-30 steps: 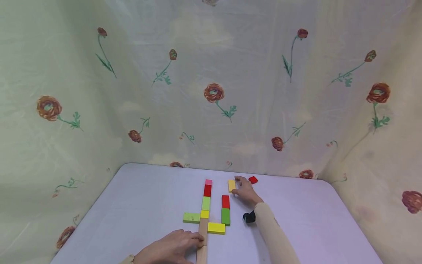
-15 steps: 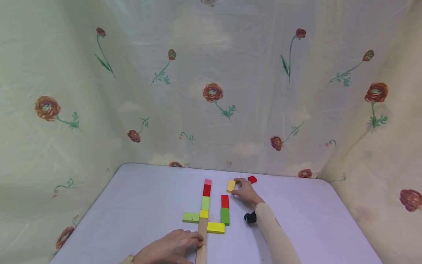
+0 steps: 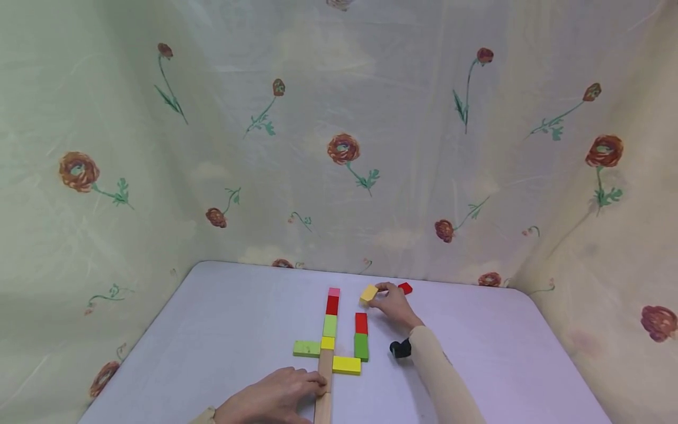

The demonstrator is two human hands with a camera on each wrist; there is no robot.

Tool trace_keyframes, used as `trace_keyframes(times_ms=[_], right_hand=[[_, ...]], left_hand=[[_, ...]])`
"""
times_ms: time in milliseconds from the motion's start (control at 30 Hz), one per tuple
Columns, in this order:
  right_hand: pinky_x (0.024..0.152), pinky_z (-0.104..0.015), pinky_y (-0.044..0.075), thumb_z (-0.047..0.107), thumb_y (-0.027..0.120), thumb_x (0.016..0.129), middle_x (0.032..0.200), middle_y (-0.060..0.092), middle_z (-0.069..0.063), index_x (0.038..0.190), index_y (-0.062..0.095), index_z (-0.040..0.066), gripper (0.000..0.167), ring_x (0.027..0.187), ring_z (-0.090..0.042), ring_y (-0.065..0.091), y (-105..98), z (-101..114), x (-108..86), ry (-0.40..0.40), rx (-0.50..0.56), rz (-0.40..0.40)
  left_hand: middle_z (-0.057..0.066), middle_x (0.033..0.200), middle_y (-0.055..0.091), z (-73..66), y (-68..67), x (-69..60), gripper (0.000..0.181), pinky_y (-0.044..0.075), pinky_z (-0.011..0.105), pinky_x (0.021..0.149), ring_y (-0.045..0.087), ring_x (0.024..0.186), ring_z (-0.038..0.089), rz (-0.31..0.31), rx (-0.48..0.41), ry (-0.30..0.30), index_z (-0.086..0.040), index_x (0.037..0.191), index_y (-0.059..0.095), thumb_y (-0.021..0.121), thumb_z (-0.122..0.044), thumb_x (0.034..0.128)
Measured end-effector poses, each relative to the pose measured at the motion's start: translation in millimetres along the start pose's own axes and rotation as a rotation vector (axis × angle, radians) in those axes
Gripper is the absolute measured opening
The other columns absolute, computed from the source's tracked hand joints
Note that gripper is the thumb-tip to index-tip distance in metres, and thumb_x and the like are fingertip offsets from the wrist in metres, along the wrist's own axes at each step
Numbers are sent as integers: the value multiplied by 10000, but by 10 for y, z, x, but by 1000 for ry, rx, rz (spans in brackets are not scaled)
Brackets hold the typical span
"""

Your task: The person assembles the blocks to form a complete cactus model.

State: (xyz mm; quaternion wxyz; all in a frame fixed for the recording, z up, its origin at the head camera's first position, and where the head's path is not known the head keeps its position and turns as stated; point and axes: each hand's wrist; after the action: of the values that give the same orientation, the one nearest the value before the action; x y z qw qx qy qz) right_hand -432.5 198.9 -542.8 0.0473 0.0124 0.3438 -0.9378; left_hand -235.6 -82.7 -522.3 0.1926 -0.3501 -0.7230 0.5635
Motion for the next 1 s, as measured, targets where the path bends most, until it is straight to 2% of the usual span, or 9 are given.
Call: trace_keyframes(times_ms=[200,300,433,600,800,933,1000], right_hand=[[920,-438,453,302,759,821,1324,508,-111,1321,502,101,596,1205,-315,416,60,288,-18,-78,12,-6],[930,-435,455,278,774,812,1317,512,-98,1305,519,114,579,1216,-321,422,161,458,-56,-128,13,15],[914,-421,467,279,791,793,1305,517,-111,1272,547,149,553,1204,-307,424,327,677,-138,-157,1,68],[892,-418,472,334,801,776,1257,536,-87,1248,581,189,541,1154,-267,432,534,863,-235,-184,-58,146],[865,-409,413,383,808,749,1203,605,-20,1215,631,193,532,1045,-225,438,717,1011,-328,-315,-165,224],[923,-442,388,378,804,751,1177,633,8,1199,648,169,518,1083,-216,457,847,1070,-362,-377,-247,246],[953,-465,397,362,810,748,1178,637,3,1195,650,159,516,1111,-229,455,916,1089,-368,-376,-269,266]], left_hand=[[-180,1185,610,-2,3,-7,606,464,199,757,514,874,-33,-7,4,7,-299,1196,673,688,-676,723],[-182,1187,611,-8,-1,-8,601,469,203,760,515,871,-31,-1,1,-3,-305,1195,673,688,-675,722],[-177,1197,609,-7,-13,-19,575,469,204,755,526,883,-27,-3,17,9,-302,1187,676,688,-660,736],[-165,1202,610,6,-15,-24,555,467,209,745,544,906,-21,-15,35,35,-291,1166,684,675,-660,751],[-151,1202,609,19,-27,-27,560,458,199,735,546,906,-25,-22,31,62,-263,1180,675,671,-645,770],[-141,1212,611,25,-33,-36,557,462,194,740,558,928,-22,-31,38,83,-252,1183,678,668,-635,779],[-145,1218,610,25,-27,-37,559,465,193,746,561,943,-23,-38,39,86,-254,1180,681,665,-642,777]])
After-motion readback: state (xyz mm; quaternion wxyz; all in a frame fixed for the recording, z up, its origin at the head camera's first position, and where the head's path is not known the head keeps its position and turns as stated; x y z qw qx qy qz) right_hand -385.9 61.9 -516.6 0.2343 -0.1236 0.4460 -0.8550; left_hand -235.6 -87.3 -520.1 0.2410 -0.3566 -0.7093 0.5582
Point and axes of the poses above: each hand's wrist, its own x-axis towards the middle knuckle, its own y-axis out of the palm, z = x × y
